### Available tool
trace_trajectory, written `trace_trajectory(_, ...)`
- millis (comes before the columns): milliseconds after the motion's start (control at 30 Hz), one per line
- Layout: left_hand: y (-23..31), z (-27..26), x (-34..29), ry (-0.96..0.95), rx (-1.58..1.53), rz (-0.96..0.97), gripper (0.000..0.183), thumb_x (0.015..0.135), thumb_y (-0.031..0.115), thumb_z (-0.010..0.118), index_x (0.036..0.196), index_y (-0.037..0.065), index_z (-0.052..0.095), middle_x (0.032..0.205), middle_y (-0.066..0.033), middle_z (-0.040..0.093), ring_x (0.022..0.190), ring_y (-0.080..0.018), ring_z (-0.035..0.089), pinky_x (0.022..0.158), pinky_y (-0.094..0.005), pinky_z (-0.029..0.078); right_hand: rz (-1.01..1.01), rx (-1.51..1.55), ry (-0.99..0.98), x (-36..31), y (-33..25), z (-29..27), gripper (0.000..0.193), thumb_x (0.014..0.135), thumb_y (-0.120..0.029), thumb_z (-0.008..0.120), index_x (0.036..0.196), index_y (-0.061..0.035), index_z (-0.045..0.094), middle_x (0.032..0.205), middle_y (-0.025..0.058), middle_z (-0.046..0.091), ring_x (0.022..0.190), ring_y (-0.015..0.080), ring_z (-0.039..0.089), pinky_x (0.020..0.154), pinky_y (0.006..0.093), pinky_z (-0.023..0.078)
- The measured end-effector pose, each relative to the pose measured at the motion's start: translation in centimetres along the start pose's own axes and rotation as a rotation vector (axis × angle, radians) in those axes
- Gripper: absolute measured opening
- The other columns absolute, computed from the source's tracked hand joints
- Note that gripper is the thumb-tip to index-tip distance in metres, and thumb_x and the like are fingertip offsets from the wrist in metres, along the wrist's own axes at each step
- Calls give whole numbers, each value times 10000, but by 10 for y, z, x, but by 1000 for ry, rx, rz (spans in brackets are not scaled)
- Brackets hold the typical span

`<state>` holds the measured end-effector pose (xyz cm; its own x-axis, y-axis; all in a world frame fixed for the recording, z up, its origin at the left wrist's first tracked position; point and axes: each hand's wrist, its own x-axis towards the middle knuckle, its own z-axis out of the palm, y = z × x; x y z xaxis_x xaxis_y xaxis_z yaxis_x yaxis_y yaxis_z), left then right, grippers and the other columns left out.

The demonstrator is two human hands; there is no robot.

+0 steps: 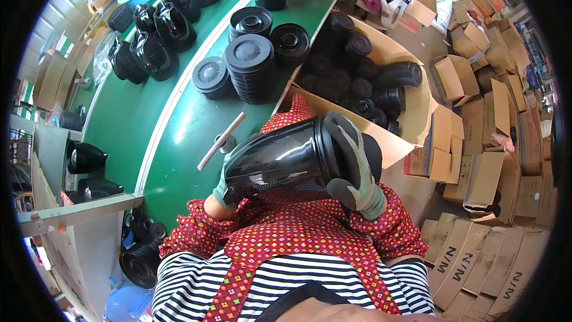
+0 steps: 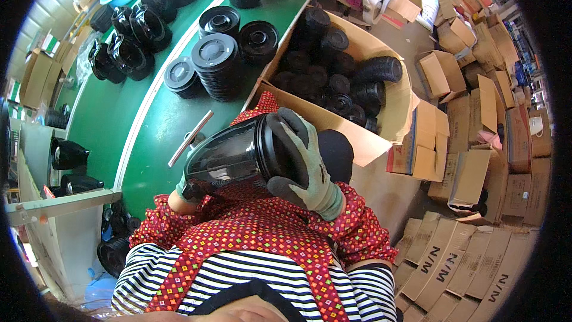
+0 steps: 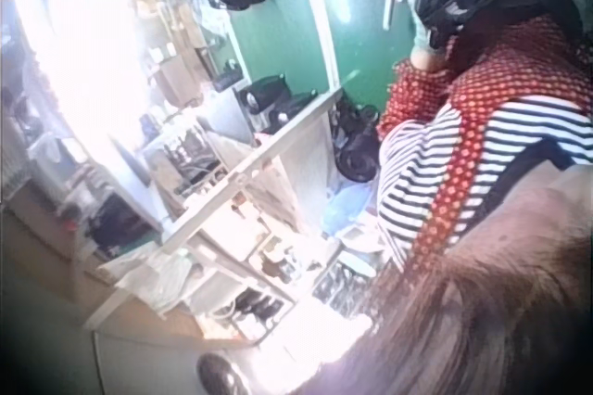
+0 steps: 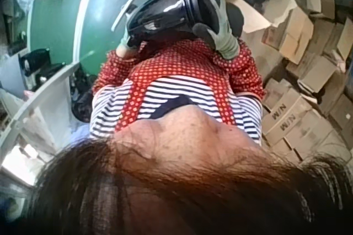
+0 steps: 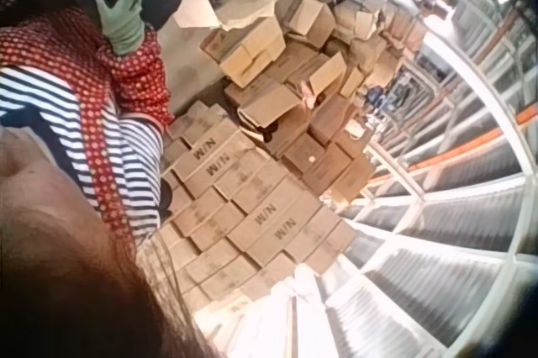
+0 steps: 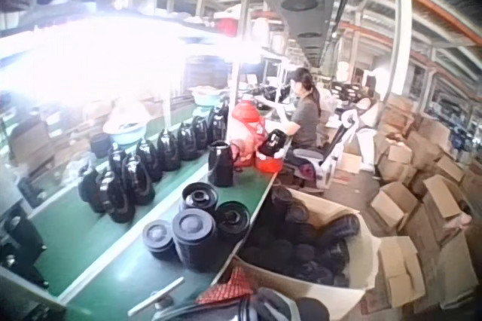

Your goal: The person assembles black kettles by picking up a kettle body, inserting a metal rod into the base, and screwing on a lid. The person handles the kettles one at a time, placing completed units on a green table and retrieving new parts from a cardboard box.

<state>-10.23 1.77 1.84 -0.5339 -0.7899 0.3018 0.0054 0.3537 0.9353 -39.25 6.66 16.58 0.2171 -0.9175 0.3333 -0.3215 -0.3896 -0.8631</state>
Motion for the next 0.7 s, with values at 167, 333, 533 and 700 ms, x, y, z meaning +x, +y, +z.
trace_trajectory(167,85,-5,39,338,131,32,880,863,195,865,1565,-89,419,1430,-248,633,1240,-321,684,1064,-402,553,318,461,209,-12,10,4,757,1058,-462,615,1604,9,384,1600,180,448,1449,302,478,1221,382,361)
trace_trajectory(333,126,-36,71,44,723,514,743,892,269,847,1477,-79,549,1326,-265,700,1052,-316,772,945,-458,612,858,942,84,-14,26,-19,613,1159,-381,443,1633,-10,324,1607,116,451,1426,198,496,1198,306,396)
trace_trajectory(533,105,-19,62,152,-452,-260,829,905,192,839,1570,-66,416,1503,-220,580,1313,-299,637,1124,-467,537,166,374,2,-24,17,-30,1007,1050,-619,554,1682,50,143,1715,212,288,1588,308,298,1302,393,168)
trace_trajectory(700,122,-26,54,193,184,-93,927,881,281,872,1622,3,391,1517,-226,579,1295,-274,643,1067,-398,560,301,886,18,-6,12,9,1039,976,-731,573,1690,-67,213,1749,195,220,1608,359,248,1319,511,129)
